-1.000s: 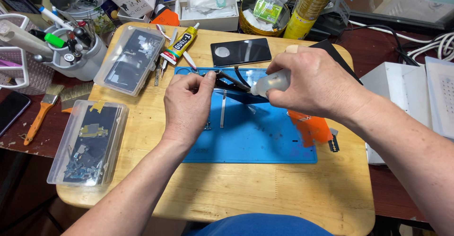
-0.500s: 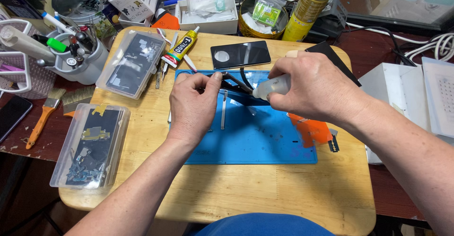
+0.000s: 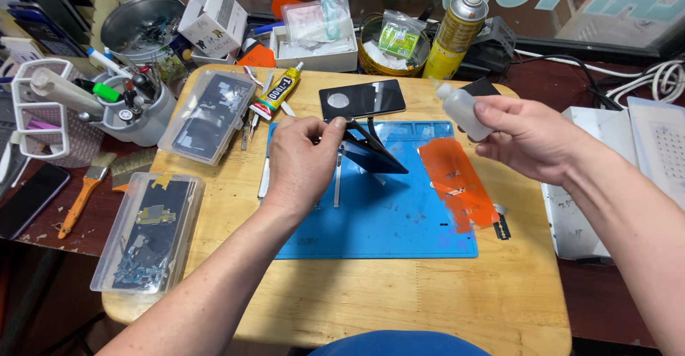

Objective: The person uses an orange plastic pry tool to separate the screen assembly from the smartphone frame. They repeatedly slide the tool along the edges to release adhesive and gently pry the screen open.

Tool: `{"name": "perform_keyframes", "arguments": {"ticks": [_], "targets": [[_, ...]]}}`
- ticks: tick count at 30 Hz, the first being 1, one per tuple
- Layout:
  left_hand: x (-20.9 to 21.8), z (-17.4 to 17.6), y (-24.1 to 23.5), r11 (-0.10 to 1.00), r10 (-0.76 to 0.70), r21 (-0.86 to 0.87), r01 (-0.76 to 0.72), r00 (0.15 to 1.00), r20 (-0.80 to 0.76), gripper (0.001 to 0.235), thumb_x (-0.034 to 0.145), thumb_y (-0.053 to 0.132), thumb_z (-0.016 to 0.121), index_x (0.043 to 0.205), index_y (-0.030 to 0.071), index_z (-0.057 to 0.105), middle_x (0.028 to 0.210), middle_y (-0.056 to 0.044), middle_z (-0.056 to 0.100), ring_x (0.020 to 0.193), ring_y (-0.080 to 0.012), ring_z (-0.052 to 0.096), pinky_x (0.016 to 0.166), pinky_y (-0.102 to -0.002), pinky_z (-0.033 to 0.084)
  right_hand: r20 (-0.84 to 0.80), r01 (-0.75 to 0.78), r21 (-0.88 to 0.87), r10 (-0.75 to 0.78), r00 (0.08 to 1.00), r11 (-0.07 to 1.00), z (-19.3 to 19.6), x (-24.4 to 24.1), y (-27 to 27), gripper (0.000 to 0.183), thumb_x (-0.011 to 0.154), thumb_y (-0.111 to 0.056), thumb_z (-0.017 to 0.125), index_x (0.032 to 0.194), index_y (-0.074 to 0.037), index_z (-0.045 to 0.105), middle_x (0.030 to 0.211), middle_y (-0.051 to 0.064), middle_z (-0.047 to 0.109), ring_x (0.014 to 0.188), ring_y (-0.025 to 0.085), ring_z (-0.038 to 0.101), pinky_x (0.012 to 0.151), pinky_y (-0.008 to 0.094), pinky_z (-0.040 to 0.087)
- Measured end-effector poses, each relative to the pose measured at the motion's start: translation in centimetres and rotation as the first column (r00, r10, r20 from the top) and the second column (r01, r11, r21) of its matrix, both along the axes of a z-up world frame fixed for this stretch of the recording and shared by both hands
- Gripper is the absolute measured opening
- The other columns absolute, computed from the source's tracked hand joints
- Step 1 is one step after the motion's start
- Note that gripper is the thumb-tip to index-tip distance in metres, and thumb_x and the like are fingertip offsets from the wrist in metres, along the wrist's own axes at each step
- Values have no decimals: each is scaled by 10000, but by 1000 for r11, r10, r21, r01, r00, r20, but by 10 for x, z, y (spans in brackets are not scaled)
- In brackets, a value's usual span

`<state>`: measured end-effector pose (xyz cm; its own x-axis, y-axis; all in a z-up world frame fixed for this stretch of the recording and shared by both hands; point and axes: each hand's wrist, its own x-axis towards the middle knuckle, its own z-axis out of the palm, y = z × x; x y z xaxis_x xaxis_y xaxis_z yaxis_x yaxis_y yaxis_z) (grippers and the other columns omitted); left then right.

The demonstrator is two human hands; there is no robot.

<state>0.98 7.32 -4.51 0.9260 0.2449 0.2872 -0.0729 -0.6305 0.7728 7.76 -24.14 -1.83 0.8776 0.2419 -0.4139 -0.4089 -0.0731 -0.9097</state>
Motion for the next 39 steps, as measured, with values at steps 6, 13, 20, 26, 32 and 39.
{"name": "perform_keyframes", "arguments": {"ticks": [6,13,20,26,32,39], "targets": [[-9,10,-25,993,-107,60,100,987,122,297,880,299,764,767,25,754,860,-174,604,823,-326,623,756,-437,500,-42,47,184,-40,998,982,-62,50,-18,385,925,-219,657,1260,-46,582,1197,57,654,1145,204,655,987,397,525],[-31,32,-52,976,-191,112,186,981,39,215,866,241,762,795,38,762,918,-159,601,882,-322,616,779,-436,507,483,256,-444,-11,876,859,-108,103,15,529,844,-141,793,1309,-23,571,1205,104,727,1093,203,705,939,362,547],[-35,40,-69,953,-247,194,232,967,55,224,855,232,781,819,11,762,923,-170,589,929,-328,593,823,-438,504,453,294,-628,31,891,720,-119,104,23,591,805,-183,829,1336,-54,604,1207,111,752,1074,225,729,966,367,539],[-29,44,-73,950,-236,210,230,972,1,212,860,230,776,819,23,772,902,-158,589,916,-322,592,826,-432,497,502,347,-703,87,860,620,-94,79,14,580,840,-286,755,1387,-132,638,1207,143,742,1115,301,706,974,427,546],[-25,44,-80,955,-194,226,191,981,-9,202,843,235,782,808,36,784,889,-140,586,906,-309,596,812,-428,497,158,78,-967,334,929,241,-57,-7,12,779,798,-575,773,1421,-161,559,1274,200,649,1182,372,645,942,502,552],[-19,38,-90,957,-120,270,108,992,31,223,841,245,795,787,29,777,869,-136,589,857,-310,613,774,-431,506,3,-83,-976,390,921,204,-38,-43,26,877,723,-616,844,1400,-169,511,1285,158,634,1254,328,589,987,469,520]]}}
